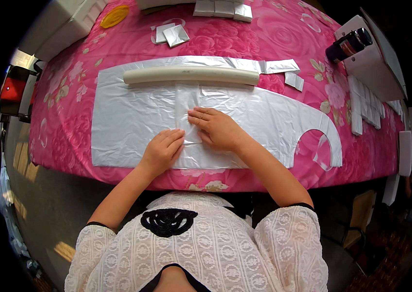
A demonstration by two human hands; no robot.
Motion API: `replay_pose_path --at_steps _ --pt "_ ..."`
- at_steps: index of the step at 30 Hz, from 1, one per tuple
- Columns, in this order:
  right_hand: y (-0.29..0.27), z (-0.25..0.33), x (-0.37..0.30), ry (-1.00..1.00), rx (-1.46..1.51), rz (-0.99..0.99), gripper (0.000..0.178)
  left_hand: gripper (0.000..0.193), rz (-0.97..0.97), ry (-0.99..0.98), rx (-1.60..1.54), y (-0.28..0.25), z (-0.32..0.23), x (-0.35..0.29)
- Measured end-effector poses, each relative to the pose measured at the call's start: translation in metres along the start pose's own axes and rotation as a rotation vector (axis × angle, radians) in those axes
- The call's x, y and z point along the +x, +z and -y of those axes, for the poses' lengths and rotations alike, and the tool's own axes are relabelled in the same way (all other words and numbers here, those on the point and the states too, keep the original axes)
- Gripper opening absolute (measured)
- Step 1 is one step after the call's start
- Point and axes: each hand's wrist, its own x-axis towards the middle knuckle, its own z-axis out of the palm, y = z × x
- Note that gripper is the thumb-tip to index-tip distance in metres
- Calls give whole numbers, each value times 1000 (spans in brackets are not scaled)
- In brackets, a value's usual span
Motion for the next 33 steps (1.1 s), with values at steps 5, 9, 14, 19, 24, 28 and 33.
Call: replay_pose_path --at_steps 5,9,14,19,24,28,33 --pt "2 -2 -1 -27 -27 -108 34 12 24 -145 -212 -2 -4 5" --pt "12 17 -23 -117 -36 -135 30 28 58 93 -344 -19 -11 -6" --pt "22 32 -35 -21 124 -206 28 45 130 -56 -254 -27 -19 -14" --pt "7 38 -12 613 357 -83 14 48 91 -552 -297 -7 -23 -10" --pt "-6 29 16 868 424 96 31 57 14 -833 -517 -2 -8 13" --pt "-10 24 21 878 428 144 33 63 133 -885 -471 -15 -7 24" --pt "-9 21 23 891 461 167 33 73 119 -267 -37 -1 -15 16"
